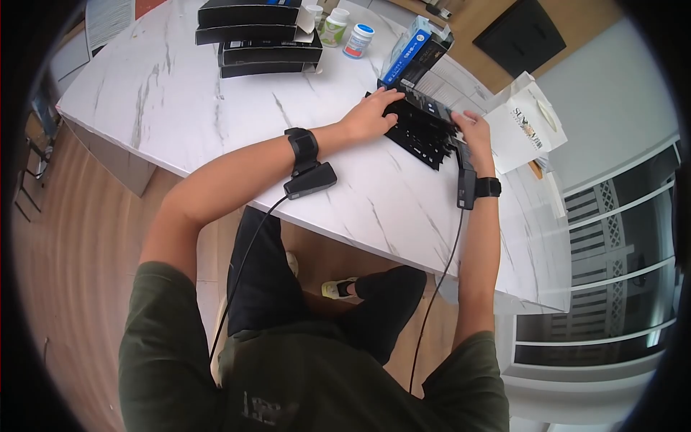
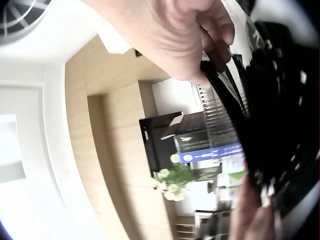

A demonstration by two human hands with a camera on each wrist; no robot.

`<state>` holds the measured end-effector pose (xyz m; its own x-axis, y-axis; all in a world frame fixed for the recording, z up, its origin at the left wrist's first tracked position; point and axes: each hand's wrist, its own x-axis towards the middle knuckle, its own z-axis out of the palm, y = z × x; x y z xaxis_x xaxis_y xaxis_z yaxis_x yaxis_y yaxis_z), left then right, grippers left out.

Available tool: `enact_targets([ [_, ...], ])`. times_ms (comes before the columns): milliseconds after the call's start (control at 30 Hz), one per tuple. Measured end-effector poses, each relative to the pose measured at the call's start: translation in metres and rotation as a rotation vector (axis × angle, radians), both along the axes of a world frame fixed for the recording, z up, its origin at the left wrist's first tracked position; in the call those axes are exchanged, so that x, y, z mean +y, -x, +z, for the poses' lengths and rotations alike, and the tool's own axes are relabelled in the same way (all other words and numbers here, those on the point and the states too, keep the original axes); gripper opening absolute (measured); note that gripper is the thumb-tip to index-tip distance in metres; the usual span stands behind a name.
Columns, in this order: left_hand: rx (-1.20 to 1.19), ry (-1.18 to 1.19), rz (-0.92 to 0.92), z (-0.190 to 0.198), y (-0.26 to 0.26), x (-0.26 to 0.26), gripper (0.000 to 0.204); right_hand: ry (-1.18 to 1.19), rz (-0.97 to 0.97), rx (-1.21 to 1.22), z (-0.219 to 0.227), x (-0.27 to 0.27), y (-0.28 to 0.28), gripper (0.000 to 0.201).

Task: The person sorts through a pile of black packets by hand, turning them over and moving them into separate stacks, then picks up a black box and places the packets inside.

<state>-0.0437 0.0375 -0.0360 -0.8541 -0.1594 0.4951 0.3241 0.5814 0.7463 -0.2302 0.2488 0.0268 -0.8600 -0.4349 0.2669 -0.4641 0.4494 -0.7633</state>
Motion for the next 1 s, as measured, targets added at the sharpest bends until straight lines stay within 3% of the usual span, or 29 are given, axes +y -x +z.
enact_targets([
  [67,-0.045,0.03,-0.018,0.001,-0.001,-0.002,0.05,0.284,0.053,-0.315,0.011,-0.002,-0.017,0.045],
  [167,-0.038,0.075,0.007,-0.001,0.0,0.001,0.046,0.32,0.052,-0.479,0.02,-0.005,-0.03,0.033],
  [267,-0.029,0.086,0.036,0.002,-0.003,0.001,0.043,0.308,0.061,-0.363,0.016,-0.005,-0.038,0.031],
  [367,-0.085,-0.113,-0.007,0.011,-0.008,0.004,0.045,0.407,0.114,-0.239,0.021,-0.006,-0.042,0.029],
  [467,0.022,-0.266,0.037,0.022,-0.015,0.009,0.052,0.515,0.12,-0.043,0.027,0.0,-0.051,0.028],
  [567,0.325,-0.33,0.074,0.025,-0.013,0.011,0.053,0.621,0.154,0.066,0.042,0.005,-0.063,0.036],
  [700,0.308,-0.668,-0.332,0.04,-0.021,0.011,0.052,0.827,0.4,0.003,0.051,0.005,-0.073,0.037],
  [833,-0.167,-0.99,-0.867,0.036,-0.027,0.025,0.061,0.83,0.482,-0.094,0.051,-0.01,-0.104,0.035],
  [1000,-0.451,-1.085,-1.01,0.039,-0.049,0.038,0.06,0.997,0.347,-0.031,0.035,-0.041,-0.136,0.026],
])
